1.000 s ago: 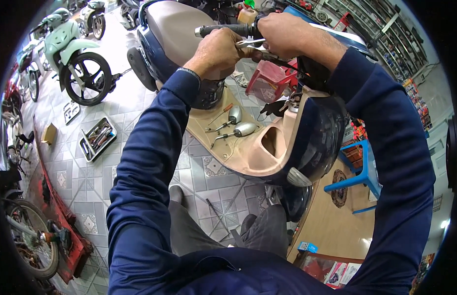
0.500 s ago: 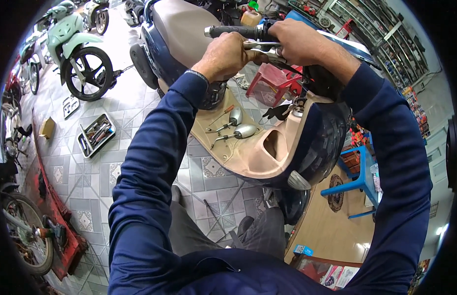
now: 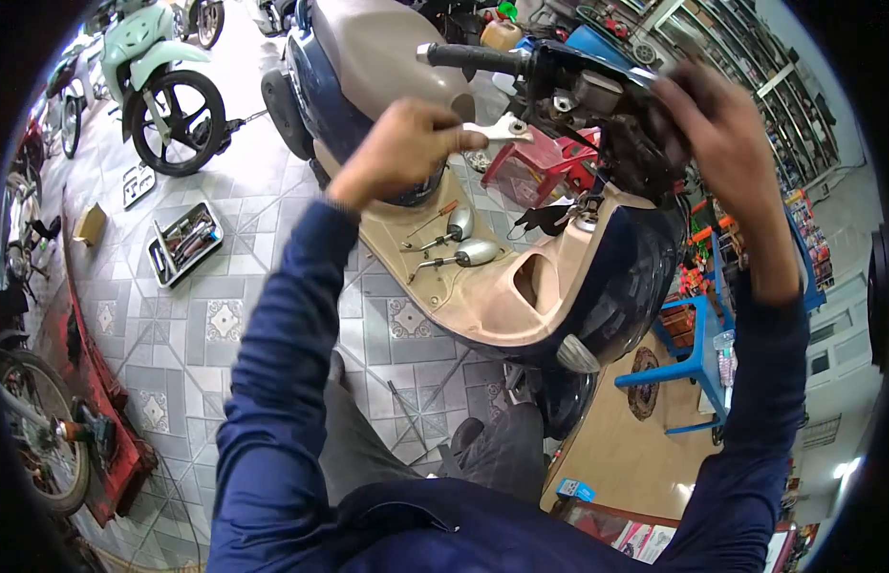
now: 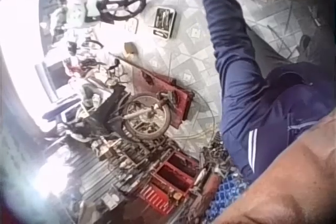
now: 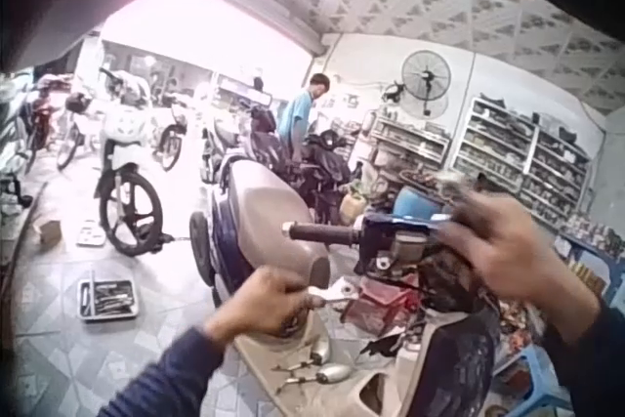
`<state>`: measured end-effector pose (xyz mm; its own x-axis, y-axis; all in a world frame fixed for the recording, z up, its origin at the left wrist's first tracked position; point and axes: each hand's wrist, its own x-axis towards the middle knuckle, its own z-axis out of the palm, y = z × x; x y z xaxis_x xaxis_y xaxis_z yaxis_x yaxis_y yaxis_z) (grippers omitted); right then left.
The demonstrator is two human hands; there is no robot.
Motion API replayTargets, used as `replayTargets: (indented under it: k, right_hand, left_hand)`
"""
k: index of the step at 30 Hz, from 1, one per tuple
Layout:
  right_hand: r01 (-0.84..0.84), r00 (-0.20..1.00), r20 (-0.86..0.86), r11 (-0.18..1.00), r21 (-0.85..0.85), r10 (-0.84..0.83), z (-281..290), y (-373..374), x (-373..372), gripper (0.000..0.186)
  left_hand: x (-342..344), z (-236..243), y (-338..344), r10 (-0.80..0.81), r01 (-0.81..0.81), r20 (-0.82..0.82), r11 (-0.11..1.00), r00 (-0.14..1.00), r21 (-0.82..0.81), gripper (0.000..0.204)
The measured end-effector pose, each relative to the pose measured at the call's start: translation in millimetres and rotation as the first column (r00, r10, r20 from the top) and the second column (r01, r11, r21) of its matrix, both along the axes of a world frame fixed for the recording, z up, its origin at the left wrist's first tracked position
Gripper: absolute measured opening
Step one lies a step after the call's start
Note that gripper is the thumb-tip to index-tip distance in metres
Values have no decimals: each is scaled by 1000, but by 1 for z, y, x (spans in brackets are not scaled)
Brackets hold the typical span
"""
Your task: Repairing and assembling a motorcycle brake lever component.
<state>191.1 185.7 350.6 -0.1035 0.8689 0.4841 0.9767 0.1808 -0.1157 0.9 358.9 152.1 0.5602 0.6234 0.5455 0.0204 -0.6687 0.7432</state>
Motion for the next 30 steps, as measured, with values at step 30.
replayTargets:
  k: [30]
  right_hand:
    - [-55,61,-297,294,-954,-953,-444,-321,6,40]
  left_hand:
    - [21,-232,-131,318,612,671,276,670,-741,50]
